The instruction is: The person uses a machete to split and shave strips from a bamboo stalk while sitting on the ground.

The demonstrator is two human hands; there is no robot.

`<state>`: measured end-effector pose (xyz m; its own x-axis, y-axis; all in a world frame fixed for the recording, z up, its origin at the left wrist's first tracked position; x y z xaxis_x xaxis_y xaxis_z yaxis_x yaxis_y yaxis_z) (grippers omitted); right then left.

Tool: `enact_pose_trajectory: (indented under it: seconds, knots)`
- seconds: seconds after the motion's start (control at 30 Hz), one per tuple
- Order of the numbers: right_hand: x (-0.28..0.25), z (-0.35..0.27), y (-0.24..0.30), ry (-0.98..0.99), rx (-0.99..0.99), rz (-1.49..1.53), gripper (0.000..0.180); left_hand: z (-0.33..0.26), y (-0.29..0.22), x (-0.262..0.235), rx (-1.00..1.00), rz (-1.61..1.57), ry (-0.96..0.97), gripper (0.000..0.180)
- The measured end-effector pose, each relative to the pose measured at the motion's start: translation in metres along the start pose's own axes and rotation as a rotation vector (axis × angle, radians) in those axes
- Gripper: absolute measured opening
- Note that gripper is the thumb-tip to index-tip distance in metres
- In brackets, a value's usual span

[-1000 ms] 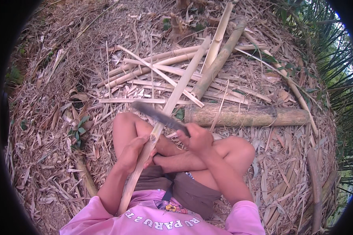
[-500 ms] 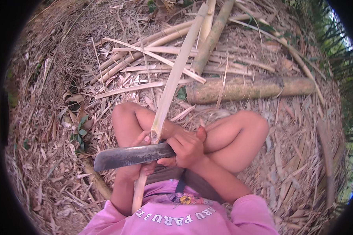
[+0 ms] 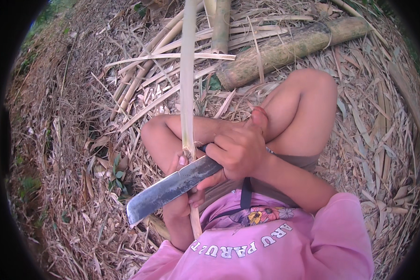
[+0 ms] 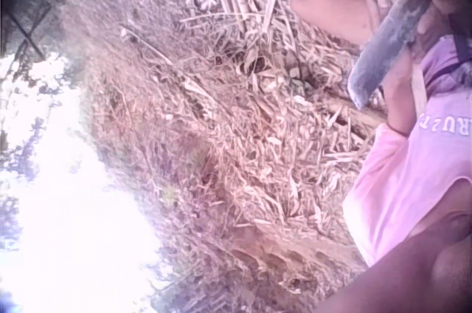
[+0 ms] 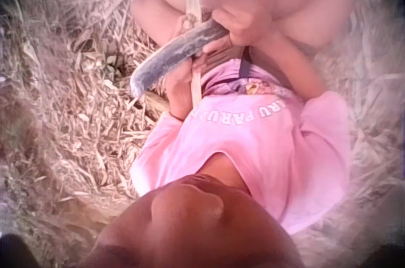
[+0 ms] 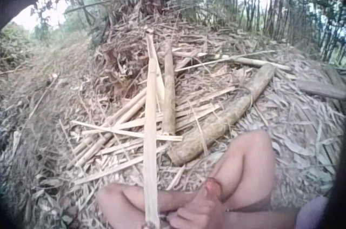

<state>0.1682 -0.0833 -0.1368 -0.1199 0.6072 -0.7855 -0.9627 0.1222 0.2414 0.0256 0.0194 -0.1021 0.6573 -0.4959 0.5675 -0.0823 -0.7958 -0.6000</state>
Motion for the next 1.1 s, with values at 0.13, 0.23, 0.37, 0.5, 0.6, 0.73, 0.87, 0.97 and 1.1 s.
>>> enact_pose_trajectory:
  seconds: [0.13,0.23,0.37,0.5,0.6,0.73,0.87,0.97,1.1]
  knots:
    - [-0.003,0.012,-0.006,-0.091,-0.038,0.011,0.062,-0.003,-0.001,-0.001,0.005,-0.078,0.030,0.029]
    - [-0.003,0.011,-0.013,-0.107,-0.014,-0.058,0.062,-0.005,-0.007,0.000,-0.034,-0.133,0.023,0.029]
    - [0.003,0.018,-0.052,-0.066,0.252,-0.114,0.061,-0.023,0.004,-0.004,-0.128,-0.194,0.001,0.028]
    - [-0.008,0.052,-0.035,-0.046,0.116,-0.032,0.060,-0.019,-0.001,0.002,-0.097,-0.174,0.021,0.030]
    - [-0.017,0.049,-0.008,-0.074,0.025,0.046,0.062,-0.022,-0.013,-0.010,-0.067,-0.167,0.033,0.033]
    - [-0.001,0.029,0.005,-0.085,0.015,0.150,0.068,-0.019,-0.006,-0.010,0.042,-0.283,0.067,0.039]
    - [0.004,0.025,-0.003,-0.094,0.036,0.141,0.068,-0.024,-0.009,-0.005,-0.054,-0.051,-0.032,0.038]
    - [-0.003,0.024,-0.013,-0.042,0.010,0.048,0.067,-0.025,-0.002,-0.006,-0.058,-0.073,-0.058,0.030]
    - [-0.007,0.032,-0.044,-0.093,0.032,-0.189,0.065,-0.026,-0.005,0.001,-0.034,-0.107,-0.039,0.030]
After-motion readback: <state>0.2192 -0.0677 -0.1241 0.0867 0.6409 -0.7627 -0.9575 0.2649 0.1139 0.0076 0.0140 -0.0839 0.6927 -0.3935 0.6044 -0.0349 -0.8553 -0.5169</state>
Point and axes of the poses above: each hand's wrist, its own z-axis towards the middle knuckle, its own x-axis out of the palm, y = z × x, the point moved 2 cm from there along z, towards the middle knuckle, and after that the axes turned 15 degrees about -z, right-handed, at the moved point
